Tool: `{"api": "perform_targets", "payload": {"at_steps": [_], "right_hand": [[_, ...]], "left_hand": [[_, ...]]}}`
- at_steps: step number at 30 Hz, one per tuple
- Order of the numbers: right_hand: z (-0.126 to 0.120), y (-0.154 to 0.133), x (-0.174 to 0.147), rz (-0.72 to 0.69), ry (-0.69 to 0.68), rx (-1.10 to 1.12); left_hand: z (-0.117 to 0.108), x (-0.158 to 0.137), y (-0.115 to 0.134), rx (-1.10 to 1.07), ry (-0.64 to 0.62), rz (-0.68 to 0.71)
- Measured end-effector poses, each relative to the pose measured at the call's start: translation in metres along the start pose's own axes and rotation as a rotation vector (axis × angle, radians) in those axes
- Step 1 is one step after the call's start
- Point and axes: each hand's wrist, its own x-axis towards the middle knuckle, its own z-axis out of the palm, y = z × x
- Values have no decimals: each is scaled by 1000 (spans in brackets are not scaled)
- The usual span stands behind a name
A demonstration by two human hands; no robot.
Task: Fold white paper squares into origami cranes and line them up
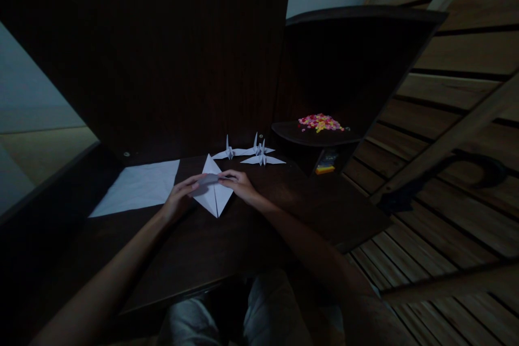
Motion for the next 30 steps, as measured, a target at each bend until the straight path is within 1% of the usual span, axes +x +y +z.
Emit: {"api": "perform_targets", "payload": {"at_steps": [3,6,10,12,17,25,30], "right_hand": [[1,0,0,-3,20,-61],[2,0,-1,36,52,-84],[3,-3,-4,114,103,-27],[4,-4,-4,132,119,6],[3,-2,-4,151,138,49],[4,2,-2,190,182,118],[6,-2,-4,182,183,96]], "left_hand": [[0,1,-2,26,-14,-17],[1,1,-3,2,-36,-15],[2,1,-3,-122,-69,-44],[3,1,-1,-136,-65,-60],[6,-2,0,-76,-46,-54],[6,-3,-3,124,-55,35],[7,-2,-3,145,-38,64]]}}
